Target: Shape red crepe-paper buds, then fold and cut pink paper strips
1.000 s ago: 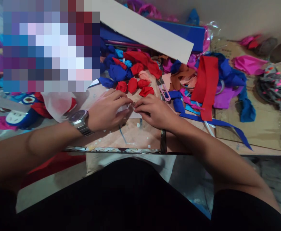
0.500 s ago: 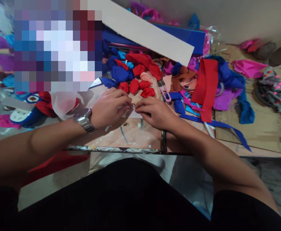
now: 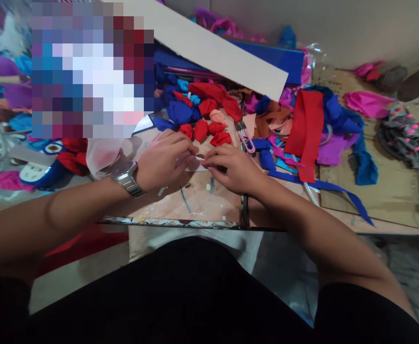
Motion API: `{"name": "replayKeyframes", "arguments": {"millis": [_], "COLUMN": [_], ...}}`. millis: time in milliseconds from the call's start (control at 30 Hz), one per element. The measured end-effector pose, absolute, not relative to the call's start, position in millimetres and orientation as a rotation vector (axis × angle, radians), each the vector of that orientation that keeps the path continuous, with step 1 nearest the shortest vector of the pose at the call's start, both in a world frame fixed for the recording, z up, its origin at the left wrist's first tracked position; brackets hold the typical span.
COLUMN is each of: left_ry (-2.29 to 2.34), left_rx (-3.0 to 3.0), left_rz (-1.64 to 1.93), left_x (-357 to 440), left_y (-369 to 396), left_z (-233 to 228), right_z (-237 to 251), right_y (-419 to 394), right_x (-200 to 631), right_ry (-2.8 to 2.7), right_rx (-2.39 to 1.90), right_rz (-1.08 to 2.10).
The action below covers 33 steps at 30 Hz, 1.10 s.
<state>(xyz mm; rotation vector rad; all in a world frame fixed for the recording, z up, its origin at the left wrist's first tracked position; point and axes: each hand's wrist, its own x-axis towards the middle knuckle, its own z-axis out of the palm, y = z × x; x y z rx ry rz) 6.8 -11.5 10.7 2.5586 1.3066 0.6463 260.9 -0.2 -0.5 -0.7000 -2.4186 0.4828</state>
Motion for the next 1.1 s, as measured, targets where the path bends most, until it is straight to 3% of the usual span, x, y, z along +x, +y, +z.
{"name": "replayKeyframes", "arguments": {"millis": [300,633,1100], "left_ry": [1.069,1.216,1.191], "left_rx": [2.503,2.308,2.238], "left_rz": [0.683,0.764,0.806], "left_x": [7.3,7.2,7.3], "left_y": [-10.2,-11.0,-11.6], "left_z": [9.3,14.7,20.9], "right_z": [3.0,6.8,7.0], "right_y": [-2.4,-10.3,-13.4], "right_x": [258.8,254.8,252.4], "right_ry": [-2.361,-2.107,-2.119], "right_rx": [-0.651,-0.936,-0.935], "right_rz": [0.522,0.605,0.602]}}
